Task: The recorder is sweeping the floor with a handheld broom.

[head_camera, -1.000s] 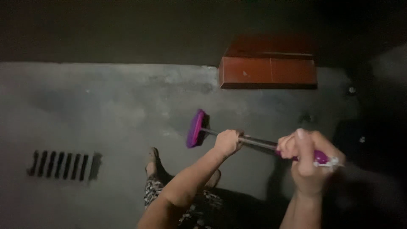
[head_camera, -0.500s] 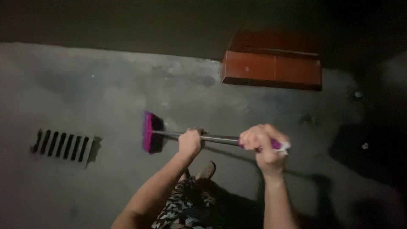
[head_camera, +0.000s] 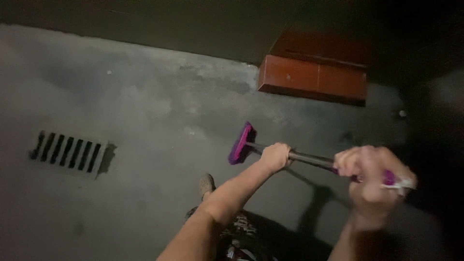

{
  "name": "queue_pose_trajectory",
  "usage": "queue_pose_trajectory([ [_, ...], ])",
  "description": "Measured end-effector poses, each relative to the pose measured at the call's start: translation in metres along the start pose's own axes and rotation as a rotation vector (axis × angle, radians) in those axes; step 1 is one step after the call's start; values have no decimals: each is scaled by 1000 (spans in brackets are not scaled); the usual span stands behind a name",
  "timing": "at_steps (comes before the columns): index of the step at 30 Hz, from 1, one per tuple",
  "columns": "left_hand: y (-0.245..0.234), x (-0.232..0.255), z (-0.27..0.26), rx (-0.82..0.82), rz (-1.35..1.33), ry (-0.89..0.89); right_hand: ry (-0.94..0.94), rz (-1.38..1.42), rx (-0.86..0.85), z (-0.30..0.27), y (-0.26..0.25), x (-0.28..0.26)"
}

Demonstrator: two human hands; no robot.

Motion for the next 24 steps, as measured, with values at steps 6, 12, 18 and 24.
queue_pose_trajectory([
  [6,-50,-20,-38,-113,295,11,-83,501,-180,-15,-5,5],
  [12,-89,-120,-110,118,220,-379,-153,466,-285,-20,69,34],
  [18,-27,-207,-120,246,145,-660,137,816,-547,-30,124,92],
  [24,39,-40,-37,221,64,-518,-29,690,-561,11,-38,96],
])
Point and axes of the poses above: each hand's wrist, its own z-axis towards the middle knuckle, its own y-axis out of the palm, x = y × z, the point moved 6 cm from there along z, towards the middle knuckle, and after that the axes turned 14 degrees about z, right-handed, at the moved point
